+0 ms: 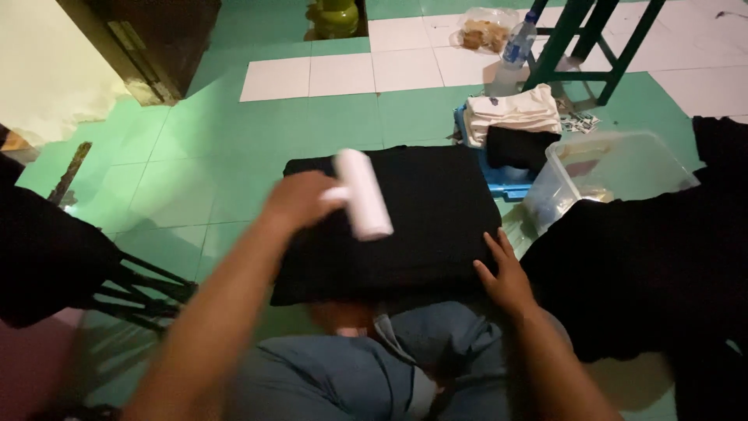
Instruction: The person uses a lint roller to clean a black shirt laid on their lap. They roll the tool back and forth across the fabric, then fold the shirt in half and continue rolling to remove lint.
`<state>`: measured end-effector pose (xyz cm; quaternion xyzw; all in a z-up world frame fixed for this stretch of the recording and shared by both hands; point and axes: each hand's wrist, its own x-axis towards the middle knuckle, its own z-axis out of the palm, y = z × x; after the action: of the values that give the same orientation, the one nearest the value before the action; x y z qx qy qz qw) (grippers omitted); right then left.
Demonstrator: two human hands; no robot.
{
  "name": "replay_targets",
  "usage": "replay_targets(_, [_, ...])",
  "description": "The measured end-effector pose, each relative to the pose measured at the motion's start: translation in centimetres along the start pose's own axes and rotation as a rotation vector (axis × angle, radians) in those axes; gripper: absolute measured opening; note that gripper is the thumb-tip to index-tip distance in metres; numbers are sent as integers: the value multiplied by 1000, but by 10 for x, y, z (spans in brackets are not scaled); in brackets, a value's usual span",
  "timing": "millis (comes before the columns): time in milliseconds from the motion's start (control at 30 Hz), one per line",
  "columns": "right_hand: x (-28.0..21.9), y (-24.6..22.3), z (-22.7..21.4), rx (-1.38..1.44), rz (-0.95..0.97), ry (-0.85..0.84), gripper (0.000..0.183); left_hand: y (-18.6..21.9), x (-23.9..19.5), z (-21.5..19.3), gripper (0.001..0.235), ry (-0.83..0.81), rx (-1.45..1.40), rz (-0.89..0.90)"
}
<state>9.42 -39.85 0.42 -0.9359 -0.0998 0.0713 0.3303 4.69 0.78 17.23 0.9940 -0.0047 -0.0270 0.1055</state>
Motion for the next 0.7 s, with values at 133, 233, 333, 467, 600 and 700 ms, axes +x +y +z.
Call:
replay_targets(133, [5,15,8,14,-45,31,69,53,82,75,34,-1,82,177])
replay_targets(233, [11,23,13,41,-87,53,69,67,141,133,28,0,215,206])
replay_targets(333, [9,26,12,89,-103,61,71,65,164,162,31,-87,246,200])
replay_targets(467, [9,21,9,90,-61,43,70,45,154,148,33,-177,237,168])
replay_targets(600, [5,20,7,127,-57,28,70,13,115,111,31,-224,260,106])
replay_targets(700, [7,25,9,126,-76,38,71,-25,85,93,34,-273,241,25])
